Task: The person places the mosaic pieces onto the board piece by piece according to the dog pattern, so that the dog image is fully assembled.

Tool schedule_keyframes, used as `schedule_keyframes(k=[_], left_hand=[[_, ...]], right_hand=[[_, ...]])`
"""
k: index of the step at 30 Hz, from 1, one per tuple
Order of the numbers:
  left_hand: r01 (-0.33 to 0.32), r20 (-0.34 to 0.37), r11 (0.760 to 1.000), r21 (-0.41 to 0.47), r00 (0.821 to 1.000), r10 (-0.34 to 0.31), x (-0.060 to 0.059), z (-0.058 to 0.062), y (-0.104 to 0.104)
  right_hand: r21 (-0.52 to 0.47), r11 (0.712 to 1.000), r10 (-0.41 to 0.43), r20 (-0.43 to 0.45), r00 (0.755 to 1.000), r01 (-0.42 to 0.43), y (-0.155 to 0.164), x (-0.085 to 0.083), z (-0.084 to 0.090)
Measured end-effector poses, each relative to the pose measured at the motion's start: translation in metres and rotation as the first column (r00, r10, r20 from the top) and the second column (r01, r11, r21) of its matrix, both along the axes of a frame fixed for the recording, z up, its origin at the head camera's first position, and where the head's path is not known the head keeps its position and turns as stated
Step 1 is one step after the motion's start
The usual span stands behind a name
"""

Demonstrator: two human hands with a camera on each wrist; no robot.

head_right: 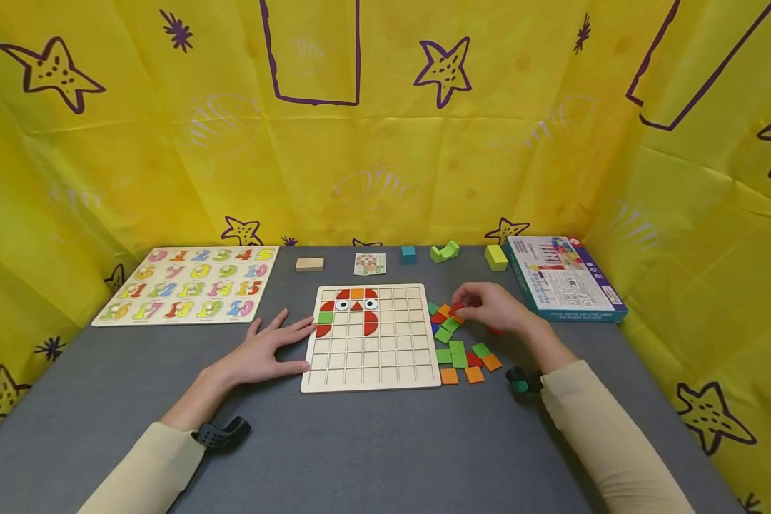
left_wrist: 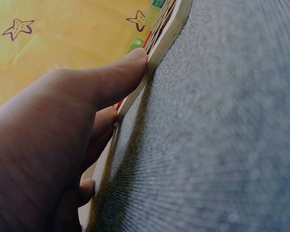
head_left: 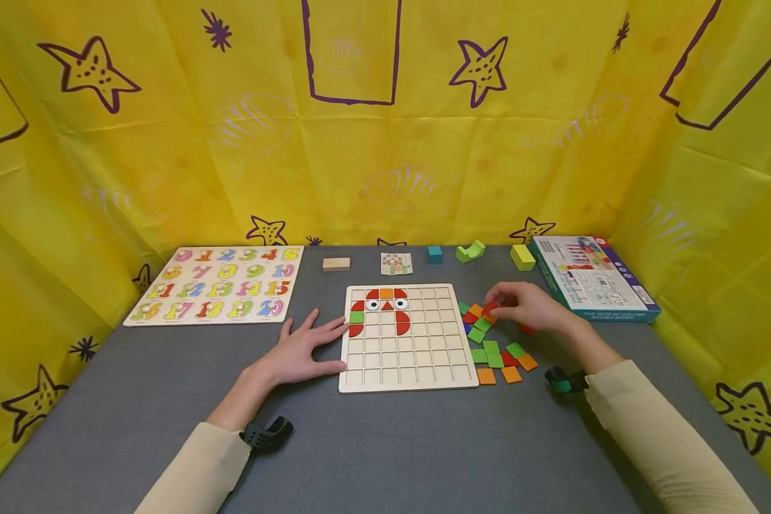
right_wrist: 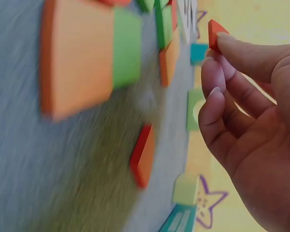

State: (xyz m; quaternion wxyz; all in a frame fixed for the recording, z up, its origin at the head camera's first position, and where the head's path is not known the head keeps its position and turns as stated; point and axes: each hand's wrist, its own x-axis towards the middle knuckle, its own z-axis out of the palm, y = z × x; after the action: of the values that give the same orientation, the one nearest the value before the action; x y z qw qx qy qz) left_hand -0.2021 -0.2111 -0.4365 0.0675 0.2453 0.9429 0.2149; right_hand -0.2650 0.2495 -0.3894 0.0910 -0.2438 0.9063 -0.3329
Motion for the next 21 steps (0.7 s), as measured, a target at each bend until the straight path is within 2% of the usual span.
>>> schedule_keyframes(k=[7,14,18,21], left_hand=[[-0.006,-0.001,1.000,-0.004,1.000,0.006,0.000,0.000,0.000],[-0.001,-0.005,1.000,-0.004,1.000,0.001,-0.001,0.000,0.000],[-0.002,-0.002,1.000,0.000,1.000,0.002,0.000,0.000,0.000],[0.003,0.001,1.000,0.000,1.000,-0.003,0.000,0.001,-0.001]], right_hand=[[-0.065,0.998,0.024,0.010,1.000,-0.024,-0.036,-0.007,0.001],[-0.120,0.988,0.096,-0.002,0.995,-0.095,-0.085,-0.013,0.001],[-0.133,0.982,0.133,-0.018,0.991,-0.134,-0.113,-0.015,0.002],[-0.132,0.980,0.149,0.004,0.989,-0.147,-0.132,-0.015,0.003]])
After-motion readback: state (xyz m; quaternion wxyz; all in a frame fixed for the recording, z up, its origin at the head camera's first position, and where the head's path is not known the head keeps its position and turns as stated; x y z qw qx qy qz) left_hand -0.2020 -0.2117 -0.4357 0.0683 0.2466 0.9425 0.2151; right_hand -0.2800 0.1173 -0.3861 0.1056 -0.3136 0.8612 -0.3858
